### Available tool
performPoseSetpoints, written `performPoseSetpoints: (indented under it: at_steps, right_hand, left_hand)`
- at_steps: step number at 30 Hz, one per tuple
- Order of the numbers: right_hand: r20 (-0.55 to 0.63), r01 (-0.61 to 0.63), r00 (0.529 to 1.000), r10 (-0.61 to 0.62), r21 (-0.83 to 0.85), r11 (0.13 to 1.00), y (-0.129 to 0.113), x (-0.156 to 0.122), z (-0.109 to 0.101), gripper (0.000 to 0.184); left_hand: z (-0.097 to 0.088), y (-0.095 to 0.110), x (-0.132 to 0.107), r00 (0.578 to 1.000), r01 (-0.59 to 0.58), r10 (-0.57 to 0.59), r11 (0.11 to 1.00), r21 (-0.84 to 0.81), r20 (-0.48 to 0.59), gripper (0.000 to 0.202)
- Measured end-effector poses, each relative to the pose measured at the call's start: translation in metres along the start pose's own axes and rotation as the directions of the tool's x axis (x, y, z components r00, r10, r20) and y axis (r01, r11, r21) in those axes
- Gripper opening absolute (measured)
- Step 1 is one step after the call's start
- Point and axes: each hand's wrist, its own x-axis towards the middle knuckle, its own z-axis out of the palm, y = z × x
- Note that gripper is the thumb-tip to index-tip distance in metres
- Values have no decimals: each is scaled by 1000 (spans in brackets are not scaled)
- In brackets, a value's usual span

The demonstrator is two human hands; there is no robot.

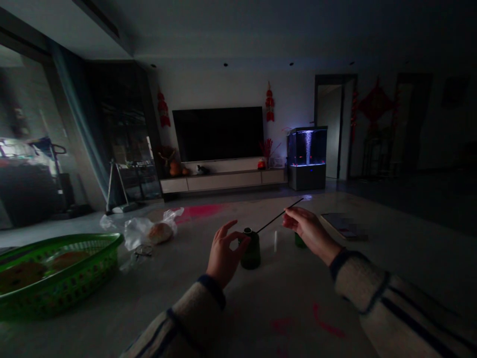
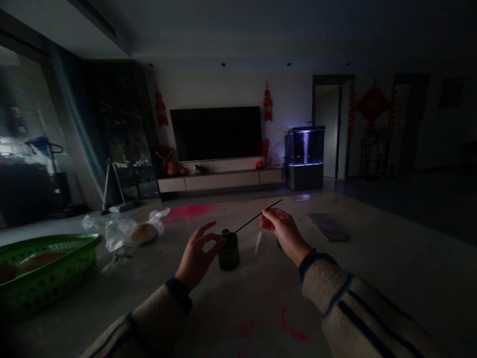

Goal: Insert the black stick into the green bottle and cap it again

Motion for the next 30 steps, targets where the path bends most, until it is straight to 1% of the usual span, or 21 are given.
performPoseSetpoints:
  at_steps: [4, 8, 12, 15, 16, 18, 20, 22, 25, 30]
  right_hand:
    - [60, -26, 998, 28, -30, 999, 7, -7, 6, 26]
    - [60, -49, 997, 52, -48, 998, 12, -14, 12, 26]
    - [-8, -51, 999, 51, -52, 997, 15, -17, 17, 25]
    - [-75, -21, 997, 17, -55, 998, 15, -16, 17, 24]
    - [-101, -1, 995, -5, -57, 998, 15, -16, 17, 24]
    - [-160, 34, 986, -44, -62, 997, 14, -14, 15, 23]
    - [-216, 53, 974, -66, -65, 996, 14, -12, 14, 22]
    - [-251, 64, 965, -76, -56, 996, 14, -11, 13, 21]
    - [-272, 84, 958, -90, -33, 996, 14, -9, 13, 19]
    - [-296, 148, 944, -147, -20, 989, 14, -8, 13, 20]
  left_hand:
    - [1, -3, -1, 1000, -22, 22, 1000, 0, -8, 11]
    - [3, -4, -1, 1000, -19, 19, 1000, 6, -3, 10]
    - [4, -4, -1, 1000, -7, 7, 1000, 9, 8, 11]
    - [4, -3, -1, 1000, -22, 22, 1000, -11, -5, 12]
    - [4, -3, -1, 999, -25, 24, 999, -22, -21, 17]
    - [4, -4, -1, 999, -21, 19, 999, -35, -42, 36]
    - [4, -5, -2, 1000, -15, 14, 999, -31, -26, 47]
    - [6, -6, -4, 1000, -19, 20, 1000, -21, 22, 48]
    - [9, -7, -6, 996, -33, 34, 999, -13, 82, 48]
    - [11, -7, -7, 993, -36, 36, 999, -1, 110, 45]
